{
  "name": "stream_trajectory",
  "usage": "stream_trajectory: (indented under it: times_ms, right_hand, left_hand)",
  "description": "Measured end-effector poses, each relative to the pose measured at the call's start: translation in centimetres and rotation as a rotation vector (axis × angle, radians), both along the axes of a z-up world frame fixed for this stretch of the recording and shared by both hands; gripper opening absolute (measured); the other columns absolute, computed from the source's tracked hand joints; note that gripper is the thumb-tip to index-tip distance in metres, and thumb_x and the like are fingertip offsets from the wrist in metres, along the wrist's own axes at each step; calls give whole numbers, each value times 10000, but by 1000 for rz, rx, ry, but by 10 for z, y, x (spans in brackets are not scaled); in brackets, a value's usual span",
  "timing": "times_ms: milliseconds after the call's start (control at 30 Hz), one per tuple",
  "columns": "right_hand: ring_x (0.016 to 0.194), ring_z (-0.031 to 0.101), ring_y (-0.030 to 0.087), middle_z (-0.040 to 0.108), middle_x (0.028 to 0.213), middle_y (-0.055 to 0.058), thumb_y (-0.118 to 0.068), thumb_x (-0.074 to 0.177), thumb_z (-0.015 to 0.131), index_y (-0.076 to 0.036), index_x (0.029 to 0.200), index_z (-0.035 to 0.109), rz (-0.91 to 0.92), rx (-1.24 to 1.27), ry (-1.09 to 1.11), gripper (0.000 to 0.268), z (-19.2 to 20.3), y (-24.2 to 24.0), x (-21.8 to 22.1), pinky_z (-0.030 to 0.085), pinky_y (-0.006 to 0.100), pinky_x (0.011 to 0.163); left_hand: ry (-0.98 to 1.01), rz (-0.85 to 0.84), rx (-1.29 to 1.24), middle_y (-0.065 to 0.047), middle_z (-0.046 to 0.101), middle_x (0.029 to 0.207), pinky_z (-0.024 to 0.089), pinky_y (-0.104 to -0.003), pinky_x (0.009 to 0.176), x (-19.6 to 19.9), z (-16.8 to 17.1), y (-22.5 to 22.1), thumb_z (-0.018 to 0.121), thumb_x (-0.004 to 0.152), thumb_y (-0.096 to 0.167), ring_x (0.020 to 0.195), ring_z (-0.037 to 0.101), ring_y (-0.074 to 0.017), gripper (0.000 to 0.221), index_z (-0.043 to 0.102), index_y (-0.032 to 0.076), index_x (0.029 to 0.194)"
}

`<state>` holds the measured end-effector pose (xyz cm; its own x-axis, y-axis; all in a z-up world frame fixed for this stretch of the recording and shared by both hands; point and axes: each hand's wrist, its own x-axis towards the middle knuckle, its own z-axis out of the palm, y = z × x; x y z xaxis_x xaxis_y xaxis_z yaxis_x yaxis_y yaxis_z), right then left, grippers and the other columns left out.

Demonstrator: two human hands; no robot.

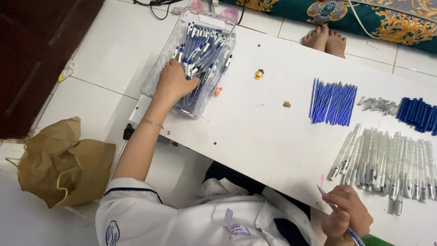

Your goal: The person assembles pens by hand by inserting ink refills and springs into pen barrels and then attaching the pen caps.

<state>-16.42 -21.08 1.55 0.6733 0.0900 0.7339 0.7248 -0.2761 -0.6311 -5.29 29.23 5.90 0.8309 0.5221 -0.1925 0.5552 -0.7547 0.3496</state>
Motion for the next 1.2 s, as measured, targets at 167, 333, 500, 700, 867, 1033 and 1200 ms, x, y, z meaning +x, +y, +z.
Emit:
stream_trajectory:
  times_ms: [167, 333, 500, 700, 867, 1033, 1200]
  right_hand:
    - [506, 471, 301, 530, 604, 196, -273, 1076, 338, 97, 742, 591, 44, 1, -27, 559, 5, 4, 4, 368, 378, 538]
    - [486, 489, 283, 580, 622, 183, -256, 1063, 359, 86, 724, 588, 60, 39, -72, 534, -2, 6, 5, 396, 402, 551]
    - [455, 461, 276, 543, 578, 192, -274, 1049, 365, 92, 713, 595, 72, 43, -61, 547, 3, 7, 6, 370, 371, 524]
    - [459, 466, 279, 540, 576, 191, -239, 1019, 382, 82, 706, 593, 56, 103, -73, 496, 0, 13, 7, 372, 390, 541]
    - [471, 477, 294, 580, 621, 194, -217, 1039, 374, 97, 733, 592, 78, 14, -59, 490, 6, 7, 5, 367, 376, 510]
    - [469, 478, 290, 581, 616, 201, -230, 1045, 370, 97, 715, 580, 72, 20, -71, 510, 9, 10, 4, 375, 389, 518]
    - [462, 499, 284, 591, 616, 198, -214, 1039, 369, 96, 725, 594, 80, 15, -77, 496, 11, 8, 6, 387, 375, 504]
  left_hand:
    - [31, 67, -47, -206, 704, 1019, 546, -516, 808, -15, 32, -10, 644, 828, 402, 988, 664, -439, 435, 635, 16, 1029]
    - [56, 84, -136, -113, 701, 961, 528, -439, 770, -21, 56, -15, 596, 828, 323, 921, 663, -329, 291, 638, 78, 981]
    - [-6, 193, -263, -87, 671, 1019, 503, -415, 681, -21, 71, -16, 522, 856, 234, 864, 617, -241, 316, 606, 96, 1128]
    - [-195, 129, -192, -128, 705, 998, 491, -411, 806, -9, 52, 7, 466, 764, 157, 921, 641, -333, 315, 638, 117, 1026]
    - [-66, 85, -26, -211, 676, 953, 517, -506, 700, -14, 78, -5, 481, 757, 91, 871, 641, -411, 392, 563, -19, 1124]
    - [-53, 28, 97, -245, 682, 960, 523, -548, 710, -7, 77, 1, 532, 767, 141, 887, 646, -472, 299, 584, -14, 1017]
    - [-33, 25, 188, -191, 682, 849, 515, -518, 616, -8, 96, -5, 512, 712, 91, 791, 648, -430, 225, 601, 22, 907]
